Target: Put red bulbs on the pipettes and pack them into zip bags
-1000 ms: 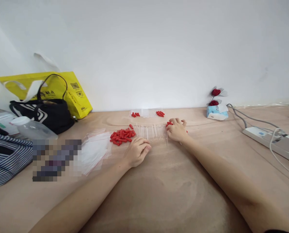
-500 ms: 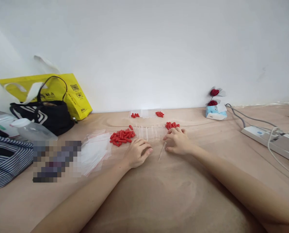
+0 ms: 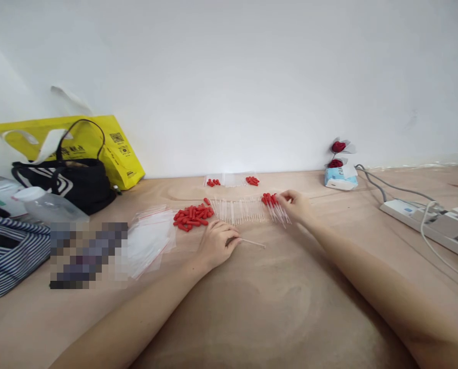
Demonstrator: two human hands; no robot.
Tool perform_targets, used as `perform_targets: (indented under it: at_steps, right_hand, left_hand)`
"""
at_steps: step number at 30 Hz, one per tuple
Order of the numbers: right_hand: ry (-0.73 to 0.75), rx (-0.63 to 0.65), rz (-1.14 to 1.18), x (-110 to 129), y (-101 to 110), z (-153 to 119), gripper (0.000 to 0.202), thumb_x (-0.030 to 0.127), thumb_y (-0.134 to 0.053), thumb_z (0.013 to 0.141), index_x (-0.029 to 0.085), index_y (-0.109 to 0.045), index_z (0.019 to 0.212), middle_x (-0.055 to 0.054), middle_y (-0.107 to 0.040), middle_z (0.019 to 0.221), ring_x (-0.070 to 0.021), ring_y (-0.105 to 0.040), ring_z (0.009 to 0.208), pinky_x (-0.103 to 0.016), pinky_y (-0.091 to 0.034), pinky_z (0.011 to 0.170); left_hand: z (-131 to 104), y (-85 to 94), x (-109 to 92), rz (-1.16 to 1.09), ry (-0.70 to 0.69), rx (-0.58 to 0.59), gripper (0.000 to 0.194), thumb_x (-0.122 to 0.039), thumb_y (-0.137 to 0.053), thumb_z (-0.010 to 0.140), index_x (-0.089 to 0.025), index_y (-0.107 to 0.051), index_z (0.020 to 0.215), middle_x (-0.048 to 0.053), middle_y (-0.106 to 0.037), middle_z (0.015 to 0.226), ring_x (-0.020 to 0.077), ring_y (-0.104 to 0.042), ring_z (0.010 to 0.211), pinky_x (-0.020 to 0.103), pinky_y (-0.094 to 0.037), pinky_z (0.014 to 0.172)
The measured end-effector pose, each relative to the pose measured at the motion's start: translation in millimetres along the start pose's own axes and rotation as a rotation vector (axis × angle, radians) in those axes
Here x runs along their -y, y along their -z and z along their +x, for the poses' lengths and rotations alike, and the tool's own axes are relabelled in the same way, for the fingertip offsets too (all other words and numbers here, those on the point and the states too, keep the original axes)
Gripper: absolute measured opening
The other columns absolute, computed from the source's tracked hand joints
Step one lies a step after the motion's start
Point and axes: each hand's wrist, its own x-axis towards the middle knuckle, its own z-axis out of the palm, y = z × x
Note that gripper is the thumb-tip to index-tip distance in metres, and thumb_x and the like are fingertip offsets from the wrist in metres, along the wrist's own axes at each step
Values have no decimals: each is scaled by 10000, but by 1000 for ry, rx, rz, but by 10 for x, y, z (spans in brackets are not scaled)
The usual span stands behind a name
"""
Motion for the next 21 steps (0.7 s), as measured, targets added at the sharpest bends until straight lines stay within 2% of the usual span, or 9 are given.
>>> perform_targets:
  at_steps: [2, 4, 7, 10, 14, 16, 19, 21]
  right_hand:
    - [-150, 46, -60, -258, 103, 156, 274, 413, -512, 728, 169, -625, 778, -40, -626, 718, -141, -543, 633, -240, -359, 560]
    - [-182, 141, -113, -455, 153, 226, 262, 406, -585, 665, 177, -633, 784, -31, -636, 740, -133, -548, 626, -223, -364, 534]
    - [-179, 284, -123, -578, 133, 227, 243, 376, -600, 659, 177, -642, 792, -19, -645, 743, -117, -558, 619, -205, -386, 532]
    - [-188, 301, -168, -546, 89, 214, 191, 340, -596, 660, 178, -651, 745, -21, -650, 723, -122, -565, 619, -207, -390, 535]
    - [-214, 271, -270, -428, 138, 249, 122, 283, -610, 614, 173, -650, 649, -60, -647, 695, -172, -575, 641, -249, -378, 551]
    - [-208, 257, -354, -365, 187, 267, 111, 270, -604, 602, 172, -645, 637, -79, -645, 704, -197, -578, 670, -265, -370, 560]
    - [-158, 232, -465, -294, 219, 274, 126, 280, -571, 629, 177, -638, 658, -85, -643, 725, -204, -579, 706, -270, -370, 581]
    - [-130, 200, -459, -287, 195, 268, 143, 287, -547, 656, 178, -633, 687, -84, -641, 739, -203, -577, 724, -273, -377, 600]
  left_hand:
    - [1, -2, 10, -13, -5, -6, 106, -236, -547, 771, -208, -624, 704, -8, -664, 803, 161, -572, 813, 376, -346, 832]
    - [2, -2, 2, -22, -6, -15, 97, -231, -550, 762, -205, -623, 703, -4, -664, 807, 165, -576, 812, 374, -360, 823]
    - [14, -15, -18, -35, -30, -8, 134, -266, -557, 753, -208, -634, 846, 22, -658, 925, 186, -572, 882, 385, -369, 843]
    - [30, -46, -18, -43, -63, 34, 173, -280, -550, 762, -218, -640, 897, 24, -647, 991, 191, -563, 933, 384, -371, 859]
    - [26, -59, 3, -67, -63, 21, 132, -197, -529, 757, -210, -648, 702, 1, -677, 819, 161, -594, 811, 356, -391, 826]
    - [15, -52, 7, -72, -60, -3, 120, -161, -538, 726, -200, -640, 677, 1, -676, 789, 160, -596, 786, 355, -390, 828]
    - [8, -49, 9, -58, -58, 2, 117, -189, -557, 722, -205, -654, 785, 14, -676, 858, 180, -590, 841, 378, -379, 849]
    - [14, -61, 16, -57, -55, 35, 147, -251, -556, 753, -221, -654, 858, 18, -671, 917, 191, -580, 889, 389, -380, 848]
